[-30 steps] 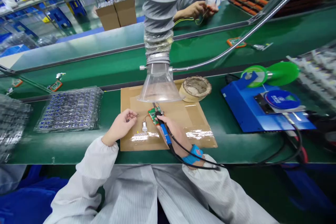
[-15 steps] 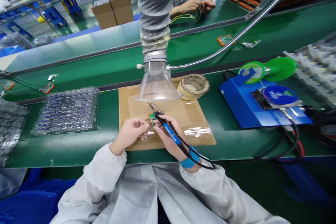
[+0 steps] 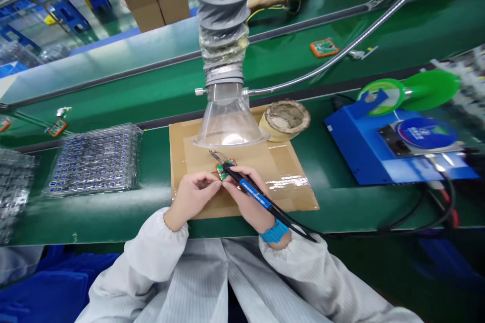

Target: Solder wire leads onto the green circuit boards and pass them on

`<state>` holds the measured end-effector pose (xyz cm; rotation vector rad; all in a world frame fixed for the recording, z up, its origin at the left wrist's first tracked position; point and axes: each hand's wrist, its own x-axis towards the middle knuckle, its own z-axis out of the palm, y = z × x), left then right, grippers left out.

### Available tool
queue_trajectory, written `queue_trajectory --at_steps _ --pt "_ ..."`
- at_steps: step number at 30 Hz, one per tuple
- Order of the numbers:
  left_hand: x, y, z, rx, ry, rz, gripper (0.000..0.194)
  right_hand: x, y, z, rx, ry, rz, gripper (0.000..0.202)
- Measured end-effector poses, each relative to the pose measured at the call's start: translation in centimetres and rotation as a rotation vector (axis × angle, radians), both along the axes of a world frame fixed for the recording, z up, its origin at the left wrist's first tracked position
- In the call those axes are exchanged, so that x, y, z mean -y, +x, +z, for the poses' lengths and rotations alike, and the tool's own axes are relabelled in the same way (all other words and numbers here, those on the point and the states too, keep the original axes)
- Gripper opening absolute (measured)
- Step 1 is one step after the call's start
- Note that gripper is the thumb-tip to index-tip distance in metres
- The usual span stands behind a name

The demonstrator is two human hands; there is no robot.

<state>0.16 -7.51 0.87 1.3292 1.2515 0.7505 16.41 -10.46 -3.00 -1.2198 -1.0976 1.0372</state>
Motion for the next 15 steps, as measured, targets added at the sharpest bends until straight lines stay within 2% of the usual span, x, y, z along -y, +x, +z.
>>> queue_trajectory --at_steps 3,5,7,11,15 --pt "-0.8 -0.3 -0.3 -0.139 0.165 -0.062 0.018 0.1 0.2 -0.1 0.085 0.029 -0.026 0.023" --pt "-1.7 -0.4 -0.7 -0.270 0.293 -0.093 0.015 0.1 0.7 -0.1 0.124 0.059 -0.088 0.024" --pt "-2.5 -0.5 -1.2 -0.411 0.354 -0.111 0.015 0.1 1.6 -0.1 0.160 0.090 -0.158 0.025" --pt "-3.3 -0.4 -1.8 -0.598 0.343 -0.158 0.018 1.0 3.8 -0.3 0.310 0.150 -0.208 0.022" --pt "-3.5 -0.3 -1.4 -0.615 0.307 -0.201 0.022 2.5 5.1 -1.3 0.357 0.182 -0.184 0.016"
